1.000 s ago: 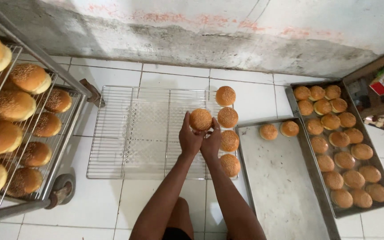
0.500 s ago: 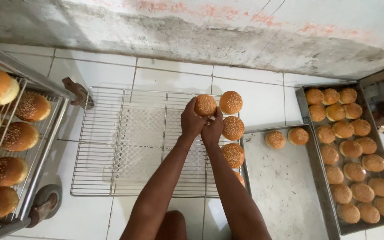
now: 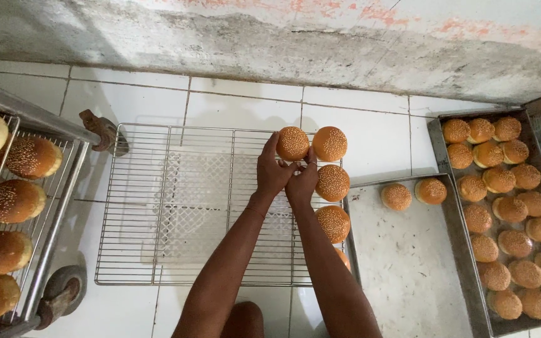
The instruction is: Arranging baked burger buns from a tray onto a cooling rack.
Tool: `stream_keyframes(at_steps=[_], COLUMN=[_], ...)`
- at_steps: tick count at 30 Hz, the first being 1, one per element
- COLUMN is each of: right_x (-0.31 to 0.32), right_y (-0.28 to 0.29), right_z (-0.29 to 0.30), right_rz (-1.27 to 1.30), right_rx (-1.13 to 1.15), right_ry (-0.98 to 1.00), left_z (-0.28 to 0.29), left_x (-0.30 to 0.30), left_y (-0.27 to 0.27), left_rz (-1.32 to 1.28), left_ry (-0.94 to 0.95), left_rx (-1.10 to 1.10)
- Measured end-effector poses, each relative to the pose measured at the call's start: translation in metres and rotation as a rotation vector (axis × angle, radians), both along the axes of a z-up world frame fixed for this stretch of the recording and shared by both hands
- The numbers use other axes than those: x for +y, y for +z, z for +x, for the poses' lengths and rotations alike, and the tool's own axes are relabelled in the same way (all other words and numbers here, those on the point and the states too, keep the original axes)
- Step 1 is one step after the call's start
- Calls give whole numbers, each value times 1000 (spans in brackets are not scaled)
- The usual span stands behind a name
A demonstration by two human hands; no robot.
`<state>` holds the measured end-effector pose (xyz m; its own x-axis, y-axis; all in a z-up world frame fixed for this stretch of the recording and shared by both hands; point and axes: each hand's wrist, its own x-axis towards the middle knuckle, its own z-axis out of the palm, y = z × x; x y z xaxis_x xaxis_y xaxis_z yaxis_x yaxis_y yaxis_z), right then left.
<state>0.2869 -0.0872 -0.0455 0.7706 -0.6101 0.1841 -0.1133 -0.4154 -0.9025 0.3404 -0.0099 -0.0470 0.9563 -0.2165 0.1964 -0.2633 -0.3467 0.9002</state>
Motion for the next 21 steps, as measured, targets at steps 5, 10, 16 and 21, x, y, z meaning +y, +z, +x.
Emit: stream_keyframes(at_steps=[5,10,16,21], right_x=[2,11,29,24], right_y=[13,44,71,84], right_z=[-5,-16,-63,-109], right_rz=[164,1336,59,-104], right_rx=[-47,-298,117,-149], right_ry=[49,-126,34,133], left_z=[-8,-31,-76,-123], left_x=[0,14,34,39], left_y=[17,34,45,76], left_rz=[-67,34,-13,-10], left_ry=[6,61,95,8], left_rx=[36,-124,-82,-114])
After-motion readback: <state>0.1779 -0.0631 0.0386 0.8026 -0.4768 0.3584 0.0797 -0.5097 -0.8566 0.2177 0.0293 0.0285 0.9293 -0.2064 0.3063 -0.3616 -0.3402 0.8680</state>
